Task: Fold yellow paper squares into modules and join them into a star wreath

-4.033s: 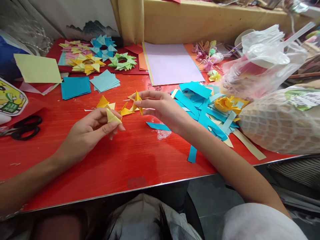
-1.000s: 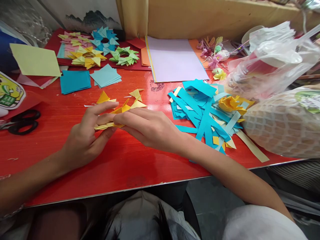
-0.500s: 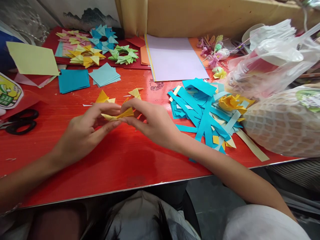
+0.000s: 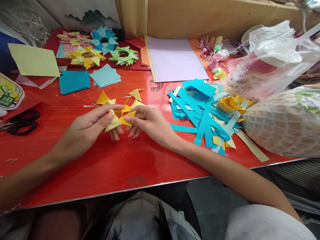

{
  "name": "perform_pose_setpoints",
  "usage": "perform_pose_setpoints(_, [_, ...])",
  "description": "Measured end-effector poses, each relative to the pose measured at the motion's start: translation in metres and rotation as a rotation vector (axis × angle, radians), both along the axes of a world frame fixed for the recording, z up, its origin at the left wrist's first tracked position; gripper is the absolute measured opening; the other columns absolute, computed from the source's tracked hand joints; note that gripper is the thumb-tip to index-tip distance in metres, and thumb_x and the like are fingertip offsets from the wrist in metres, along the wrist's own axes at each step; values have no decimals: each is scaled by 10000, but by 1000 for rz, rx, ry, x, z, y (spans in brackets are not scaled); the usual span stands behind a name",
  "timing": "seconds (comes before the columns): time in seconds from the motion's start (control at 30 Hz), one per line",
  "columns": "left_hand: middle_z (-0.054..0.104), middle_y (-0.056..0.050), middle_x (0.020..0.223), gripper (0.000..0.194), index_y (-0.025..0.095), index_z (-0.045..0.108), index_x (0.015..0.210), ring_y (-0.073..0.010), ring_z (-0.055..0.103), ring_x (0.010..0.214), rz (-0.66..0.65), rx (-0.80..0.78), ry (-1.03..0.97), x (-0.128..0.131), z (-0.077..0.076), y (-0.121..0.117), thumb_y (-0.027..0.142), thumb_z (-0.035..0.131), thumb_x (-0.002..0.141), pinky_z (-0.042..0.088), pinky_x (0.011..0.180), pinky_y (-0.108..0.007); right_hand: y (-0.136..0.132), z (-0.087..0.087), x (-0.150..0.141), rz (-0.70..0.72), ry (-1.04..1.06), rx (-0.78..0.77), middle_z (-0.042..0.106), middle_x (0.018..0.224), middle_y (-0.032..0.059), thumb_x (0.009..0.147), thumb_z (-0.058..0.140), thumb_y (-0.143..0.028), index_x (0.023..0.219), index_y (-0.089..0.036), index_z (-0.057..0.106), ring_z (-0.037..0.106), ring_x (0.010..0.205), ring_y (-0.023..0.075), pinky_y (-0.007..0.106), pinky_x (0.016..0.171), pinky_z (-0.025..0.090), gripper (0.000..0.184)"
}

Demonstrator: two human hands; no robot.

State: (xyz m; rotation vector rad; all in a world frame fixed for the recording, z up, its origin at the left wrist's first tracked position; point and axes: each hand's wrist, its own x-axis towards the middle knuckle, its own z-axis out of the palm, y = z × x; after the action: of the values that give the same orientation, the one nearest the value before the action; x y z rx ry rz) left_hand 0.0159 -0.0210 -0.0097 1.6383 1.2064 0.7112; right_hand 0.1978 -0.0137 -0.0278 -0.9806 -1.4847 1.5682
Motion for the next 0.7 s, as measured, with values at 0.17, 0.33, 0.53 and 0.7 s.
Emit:
perform_pose_setpoints(0.17, [582,36,641,341,211,504,1212,-109,557,563,-8,-17,-32,1,-3,-4,372,383,937,457,584,-214,-6,0,-4,-25,66,-36,627,652,-21,801,637,-342,856,-131,543,642,546,92,190,508,529,237])
perform_pose_setpoints(0.33, [585,26,655,383,217,477,1262,-126,577,597,-44,-83,-79,3,-5,-7,389,376,935,469,600,-229,-10,1,-7,-47,60,-62,626,624,-15,792,647,-344,848,-136,532,640,548,101,198,510,530,244])
perform_pose_setpoints(0.53, [635,16,671,295,202,540,1098,-138,622,626,40,-112,-137,4,-3,-4,402,430,910,496,636,-241,-8,-2,-6,-58,70,-26,632,630,-18,803,632,-352,864,-142,535,634,545,92,196,520,530,240])
perform_pose_setpoints(0.7, [653,10,658,243,186,574,852,-122,619,595,47,-125,-215,3,-4,-1,412,491,886,505,634,-230,-7,-3,-5,-80,69,14,630,606,-18,810,622,-355,848,-141,528,646,547,99,194,522,529,237])
